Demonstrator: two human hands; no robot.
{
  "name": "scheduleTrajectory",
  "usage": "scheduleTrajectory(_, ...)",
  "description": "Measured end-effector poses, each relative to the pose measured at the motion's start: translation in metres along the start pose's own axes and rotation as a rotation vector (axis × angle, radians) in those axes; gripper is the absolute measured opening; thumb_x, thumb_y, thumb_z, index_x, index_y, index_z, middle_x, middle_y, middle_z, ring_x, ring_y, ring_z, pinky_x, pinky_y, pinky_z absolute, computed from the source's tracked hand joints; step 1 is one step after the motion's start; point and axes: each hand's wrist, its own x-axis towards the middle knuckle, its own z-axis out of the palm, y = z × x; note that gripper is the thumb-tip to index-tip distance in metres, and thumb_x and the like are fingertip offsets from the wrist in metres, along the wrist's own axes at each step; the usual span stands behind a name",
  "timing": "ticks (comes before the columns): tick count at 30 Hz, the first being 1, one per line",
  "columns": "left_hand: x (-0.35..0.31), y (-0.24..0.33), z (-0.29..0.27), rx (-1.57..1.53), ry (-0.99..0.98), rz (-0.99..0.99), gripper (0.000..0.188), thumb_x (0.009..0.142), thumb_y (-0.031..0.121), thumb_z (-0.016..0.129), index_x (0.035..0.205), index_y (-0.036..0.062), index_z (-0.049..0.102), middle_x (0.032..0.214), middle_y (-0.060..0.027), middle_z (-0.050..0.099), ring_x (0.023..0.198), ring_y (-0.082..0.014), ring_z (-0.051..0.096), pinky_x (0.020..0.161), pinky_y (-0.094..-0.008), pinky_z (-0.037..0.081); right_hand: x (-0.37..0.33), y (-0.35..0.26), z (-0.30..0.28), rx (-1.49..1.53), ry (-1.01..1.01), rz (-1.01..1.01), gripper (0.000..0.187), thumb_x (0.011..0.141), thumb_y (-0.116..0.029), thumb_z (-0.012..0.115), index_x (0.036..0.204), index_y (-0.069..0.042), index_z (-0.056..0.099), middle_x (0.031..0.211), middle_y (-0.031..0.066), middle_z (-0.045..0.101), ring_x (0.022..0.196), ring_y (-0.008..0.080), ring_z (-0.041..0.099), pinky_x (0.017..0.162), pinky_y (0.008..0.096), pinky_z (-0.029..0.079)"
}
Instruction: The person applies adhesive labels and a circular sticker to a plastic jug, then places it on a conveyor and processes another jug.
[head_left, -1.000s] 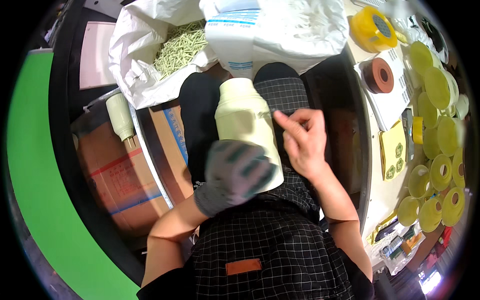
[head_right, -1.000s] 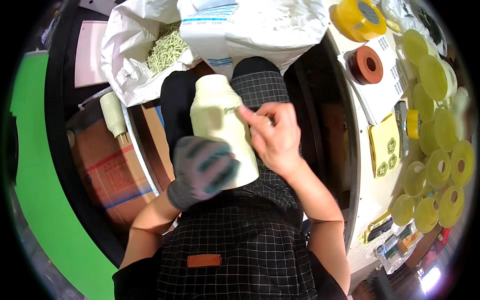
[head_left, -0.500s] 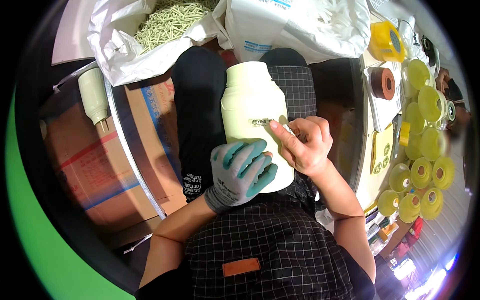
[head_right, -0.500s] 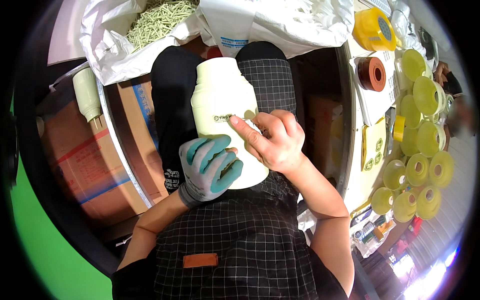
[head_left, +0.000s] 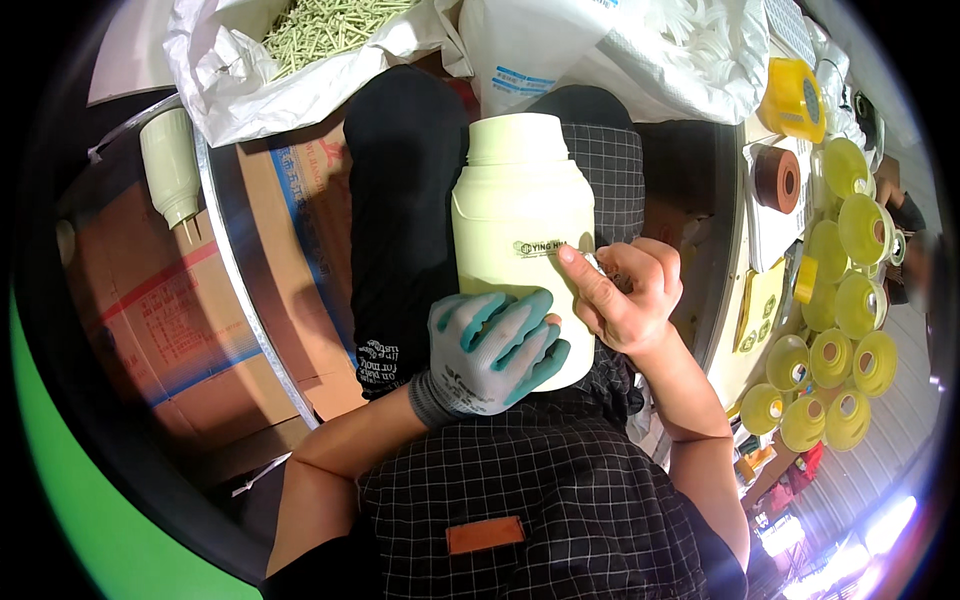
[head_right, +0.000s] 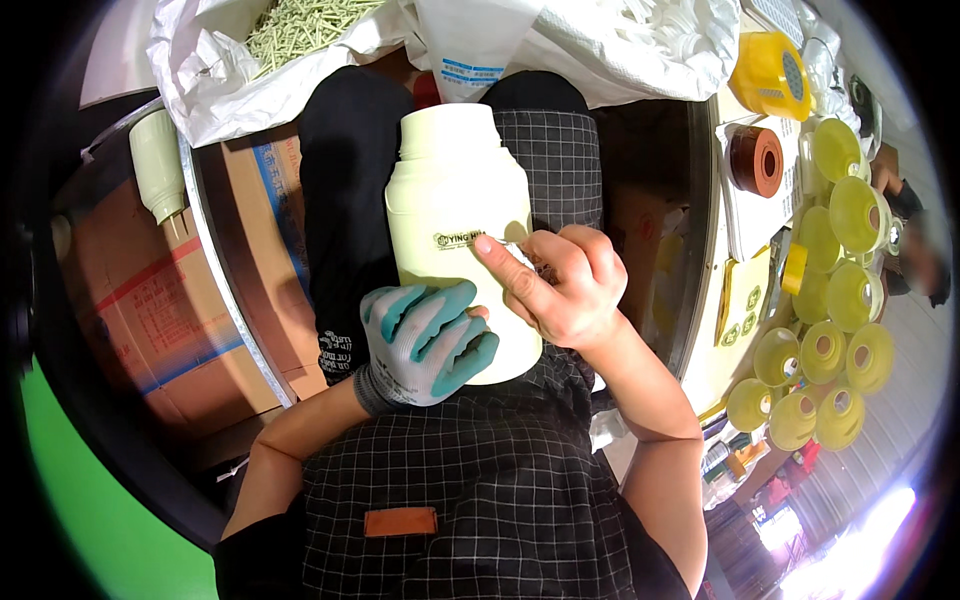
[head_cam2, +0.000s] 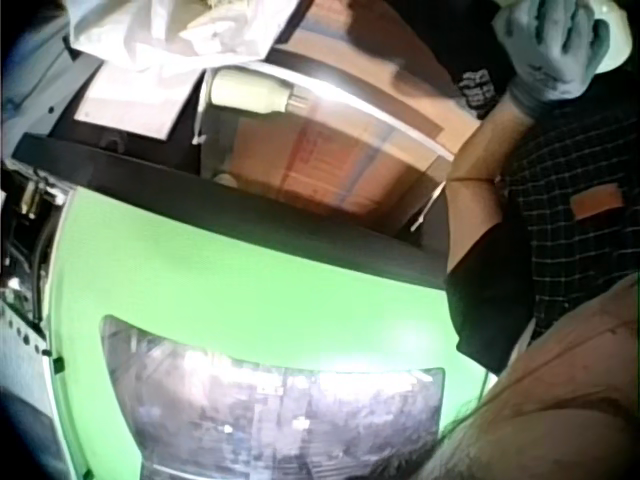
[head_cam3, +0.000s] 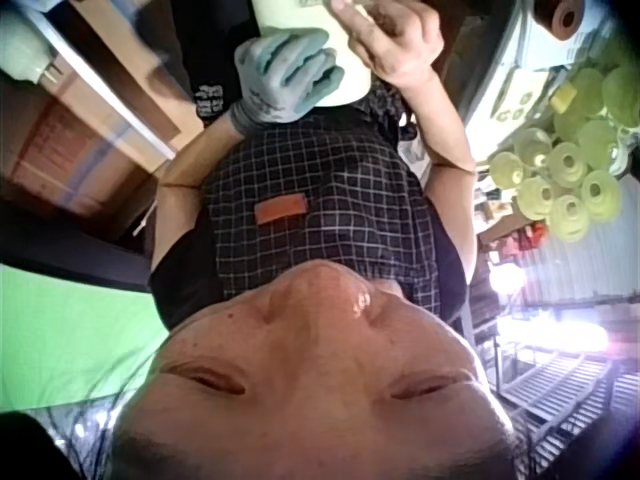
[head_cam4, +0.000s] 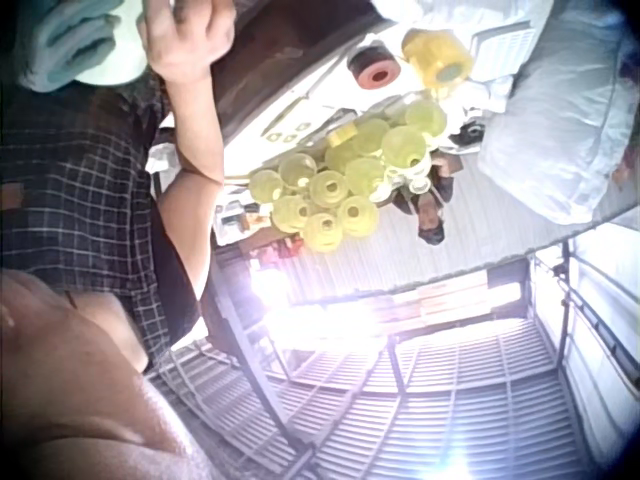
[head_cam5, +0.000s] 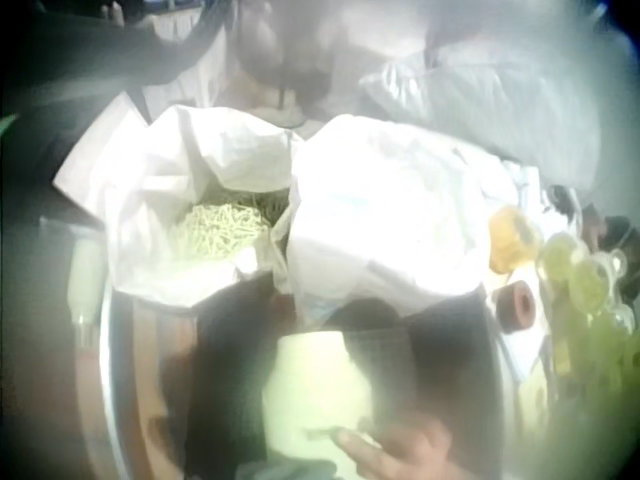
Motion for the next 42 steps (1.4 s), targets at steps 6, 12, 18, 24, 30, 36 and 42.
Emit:
scheduleTrajectory(6,-0.001,-0.002,0.006,0.014,0.094,-0.011,0.040,0.084,0.042,0.079,0.117,0.0201,0.069,0.133,-0.0039,0.061,0.120,-0.0277,0.050,0.097,-0.0441,0.043,0.002,-0.001,-0.005,-0.013,-0.022,0.007,0.054,0.069,-0.019,0.078,0.122,-0.028,0.082,0.095,-0.0039,0.058,0.081,0.0165,0.052,0.066,0.0250,0.049)
scheduleTrajectory(12,0.002,0.002,-0.002,0.064,-0.134,-0.111,0.052,0.089,0.046,0.073,0.128,0.0139,0.066,0.147,-0.0134,0.054,0.126,-0.0323,0.047,0.104,-0.0491,0.039,-0.001,0.004,-0.012,-0.122,-0.095,0.005,0.052,0.069,-0.011,0.077,0.119,-0.021,0.082,0.100,-0.0011,0.066,0.085,0.0171,0.058,0.070,0.0287,0.052)
scheduleTrajectory(18,-0.008,-0.001,0.002,0.044,-0.158,-0.136,0.051,0.092,0.050,0.070,0.130,0.0166,0.067,0.152,-0.0086,0.050,0.134,-0.0311,0.042,0.107,-0.0500,0.036,0.011,-0.006,-0.019,0.125,-0.029,0.068,0.048,0.074,-0.007,0.070,0.122,-0.009,0.076,0.120,0.0054,0.077,0.083,0.0194,0.064,0.078,0.0306,0.050)
scheduleTrajectory(24,0.056,-0.042,-0.037,-0.269,0.040,-0.213,0.037,0.091,0.007,0.071,0.125,-0.0001,0.061,0.127,-0.0177,0.065,0.114,-0.0311,0.062,0.100,-0.0413,0.048,-0.023,-0.012,0.005,0.332,0.116,0.394,0.048,0.071,-0.002,0.072,0.119,-0.009,0.073,0.116,0.0030,0.076,0.089,0.0225,0.063,0.079,0.0364,0.049)
scheduleTrajectory(30,0.142,-0.134,-0.031,-0.715,-0.496,-0.522,0.040,0.101,0.013,0.067,0.137,-0.0032,0.062,0.126,-0.0062,0.069,0.103,-0.0130,0.064,0.093,-0.0272,0.052,-0.010,-0.075,-0.008,0.775,0.195,0.332,0.031,0.097,-0.021,0.066,0.123,-0.005,0.072,0.118,0.0081,0.073,0.095,0.0283,0.061,0.090,0.0431,0.054)
scheduleTrajectory(36,0.134,-0.147,-0.001,-0.640,-0.475,-0.509,0.045,0.097,0.018,0.071,0.135,-0.0041,0.061,0.126,-0.0118,0.069,0.115,-0.0211,0.064,0.102,-0.0363,0.050,-0.059,-0.005,-0.082,0.359,0.352,0.700,0.042,0.077,0.000,0.073,0.116,-0.012,0.075,0.109,0.0092,0.068,0.104,0.0290,0.062,0.091,0.0419,0.052)
scheduleTrajectory(42,0.202,-0.004,0.026,-0.024,-0.359,0.211,0.054,0.090,0.015,0.072,0.141,0.0038,0.059,0.147,-0.0155,0.058,0.133,-0.0378,0.055,0.111,-0.0468,0.046,-0.213,0.082,-0.160,-0.211,0.487,1.201,0.026,0.088,-0.005,0.074,0.113,-0.012,0.078,0.104,0.0089,0.060,0.095,0.0234,0.063,0.078,0.0336,0.053)
